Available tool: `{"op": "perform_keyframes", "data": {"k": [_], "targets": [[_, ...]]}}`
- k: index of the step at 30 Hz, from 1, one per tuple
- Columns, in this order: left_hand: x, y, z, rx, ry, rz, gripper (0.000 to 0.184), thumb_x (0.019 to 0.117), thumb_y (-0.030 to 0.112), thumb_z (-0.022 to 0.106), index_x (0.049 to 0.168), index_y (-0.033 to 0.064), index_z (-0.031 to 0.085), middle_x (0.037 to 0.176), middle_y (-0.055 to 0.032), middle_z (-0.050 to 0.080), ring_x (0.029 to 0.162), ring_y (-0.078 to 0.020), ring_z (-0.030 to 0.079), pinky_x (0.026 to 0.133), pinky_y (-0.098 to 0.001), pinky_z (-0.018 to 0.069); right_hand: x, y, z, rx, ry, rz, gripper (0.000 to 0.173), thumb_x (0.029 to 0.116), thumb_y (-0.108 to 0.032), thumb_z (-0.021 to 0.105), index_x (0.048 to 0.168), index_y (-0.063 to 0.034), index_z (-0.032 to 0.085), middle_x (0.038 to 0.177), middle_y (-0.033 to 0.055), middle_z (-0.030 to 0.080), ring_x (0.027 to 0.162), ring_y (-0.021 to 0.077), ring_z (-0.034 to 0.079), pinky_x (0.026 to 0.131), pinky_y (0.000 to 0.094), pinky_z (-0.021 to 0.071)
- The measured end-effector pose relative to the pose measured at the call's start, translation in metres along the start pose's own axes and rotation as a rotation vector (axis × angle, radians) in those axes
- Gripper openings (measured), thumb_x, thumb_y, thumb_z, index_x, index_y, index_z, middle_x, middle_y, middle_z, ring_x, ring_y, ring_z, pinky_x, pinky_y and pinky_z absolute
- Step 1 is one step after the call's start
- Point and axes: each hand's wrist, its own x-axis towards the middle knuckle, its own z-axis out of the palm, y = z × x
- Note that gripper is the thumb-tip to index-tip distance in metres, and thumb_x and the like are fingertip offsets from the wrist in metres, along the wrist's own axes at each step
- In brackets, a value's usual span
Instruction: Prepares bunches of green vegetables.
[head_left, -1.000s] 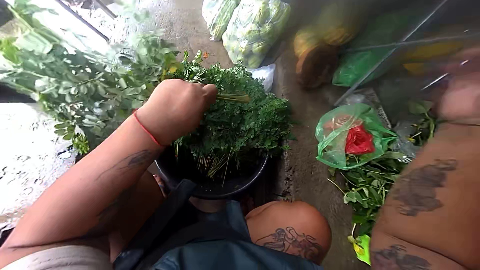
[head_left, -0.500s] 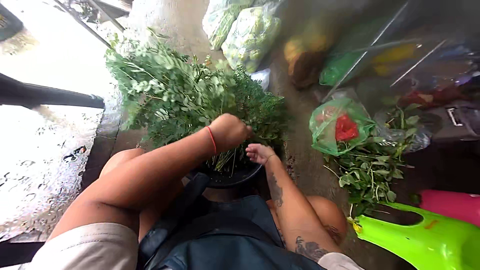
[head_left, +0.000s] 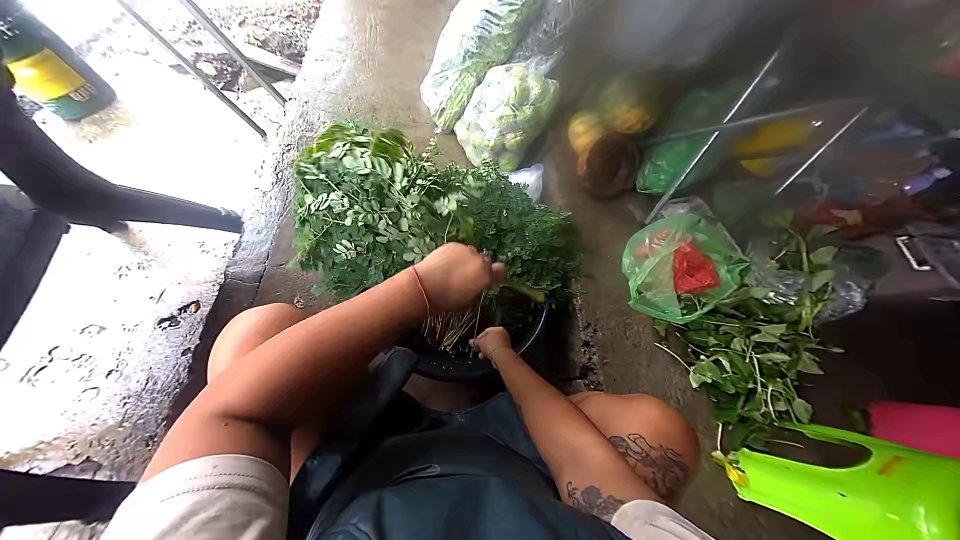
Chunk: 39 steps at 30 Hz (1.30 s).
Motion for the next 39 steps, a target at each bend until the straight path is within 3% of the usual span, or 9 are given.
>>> {"op": "perform_keyframes", "data": {"k": [5, 8, 11, 14, 18, 23, 30, 35, 39], "targets": [[-0.024, -0.036, -0.042, -0.196, 0.671, -0.007, 0.024, 0.1065, 0.016, 0.05, 0.108, -0.0013, 0.066, 0.084, -0.019, 0.069, 0.075, -0.0388, 0.07, 0.066, -0.0586, 0.0552, -0.025, -0.017, -0.027, 0.331, -0.054, 0.024, 0.023, 0.0983, -0.015, 0.069, 0.119, -0.0063, 0.07, 0.085, 0.0017, 0.069, 0.056, 0.0048, 0.047, 0.051, 0.0234, 0.0376], [-0.033, -0.055, -0.076, -0.289, 0.885, -0.046, 0.026, 0.1076, 0.015, 0.045, 0.109, -0.0023, 0.065, 0.078, -0.0135, 0.064, 0.068, -0.0278, 0.064, 0.065, -0.0486, 0.0533, -0.033, -0.029, -0.052, 0.406, 0.021, -0.048, 0.029, 0.1008, -0.029, 0.069, 0.118, -0.0058, 0.07, 0.086, 0.0019, 0.073, 0.053, 0.0046, 0.05, 0.048, 0.0228, 0.0396], [-0.036, -0.066, -0.105, -0.445, 0.987, -0.028, 0.027, 0.1095, 0.018, 0.042, 0.103, 0.0002, 0.062, 0.069, -0.0009, 0.054, 0.06, -0.0102, 0.054, 0.059, -0.0301, 0.0481, -0.022, -0.022, -0.053, 0.126, 0.227, -0.281, 0.034, 0.1068, -0.033, 0.058, 0.117, -0.0041, 0.074, 0.104, 0.0105, 0.074, 0.077, 0.016, 0.068, 0.074, 0.0361, 0.0565], [-0.041, -0.075, -0.128, -0.653, 0.981, 0.041, 0.026, 0.1113, 0.018, 0.039, 0.099, 0.0048, 0.057, 0.068, 0.0073, 0.054, 0.059, -0.0018, 0.057, 0.058, -0.0216, 0.052, -0.013, -0.013, -0.051, -0.462, 0.268, -0.619, 0.039, 0.1095, -0.018, 0.042, 0.14, -0.011, 0.066, 0.147, 0.0069, 0.06, 0.135, 0.0229, 0.058, 0.115, 0.045, 0.0433], [-0.054, -0.089, -0.146, -0.918, 0.991, 0.009, 0.028, 0.1124, 0.014, 0.035, 0.097, 0.0077, 0.058, 0.073, 0.0064, 0.063, 0.068, -0.007, 0.067, 0.07, -0.0271, 0.0613, 0.005, -0.009, -0.034, -1.023, 0.005, -0.779, 0.049, 0.1019, 0.006, 0.039, 0.143, -0.0093, 0.061, 0.163, 0.0073, 0.042, 0.132, 0.0368, 0.058, 0.106, 0.0565, 0.048], [-0.083, -0.105, -0.152, -1.196, 1.173, -0.082, 0.034, 0.1122, 0.009, 0.027, 0.096, 0.0078, 0.057, 0.08, 0.0014, 0.071, 0.077, -0.0114, 0.072, 0.078, -0.0293, 0.0623, 0.022, 0.006, -0.024, -1.227, -0.123, -0.755, 0.034, 0.0972, 0.008, 0.049, 0.124, 0.0005, 0.069, 0.143, 0.0163, 0.061, 0.128, 0.039, 0.06, 0.102, 0.0582, 0.0499], [-0.126, -0.167, -0.145, -1.543, 1.665, 0.018, 0.038, 0.1142, 0.019, 0.021, 0.094, 0.0068, 0.052, 0.073, -0.006, 0.062, 0.064, -0.0134, 0.064, 0.061, -0.0268, 0.0583, -0.008, -0.017, -0.034, -0.463, 0.219, -0.994, 0.038, 0.109, -0.014, 0.039, 0.124, -0.0036, 0.073, 0.137, 0.0128, 0.067, 0.131, 0.0282, 0.061, 0.113, 0.0467, 0.046], [-0.119, -0.161, -0.136, -1.522, 1.892, -0.204, 0.031, 0.1146, 0.016, 0.022, 0.099, 0.009, 0.048, 0.078, -0.0008, 0.061, 0.072, -0.0059, 0.065, 0.069, -0.0213, 0.0589, -0.05, -0.067, -0.093, 0.183, 0.601, -1.21, 0.023, 0.1007, -0.003, 0.057, 0.114, 0.007, 0.073, 0.115, 0.023, 0.073, 0.102, 0.0321, 0.073, 0.094, 0.0494, 0.0591], [-0.081, -0.138, -0.135, -1.596, 1.769, -0.192, 0.027, 0.1152, 0.021, 0.022, 0.106, 0.0102, 0.045, 0.081, -0.002, 0.063, 0.074, -0.0103, 0.068, 0.07, -0.0264, 0.0609, -0.107, -0.109, -0.195, 0.35, 0.795, -1.227, 0.03, 0.106, -0.017, 0.054, 0.116, 0.0077, 0.068, 0.113, 0.0191, 0.073, 0.088, 0.0188, 0.073, 0.082, 0.0372, 0.0616]]}}
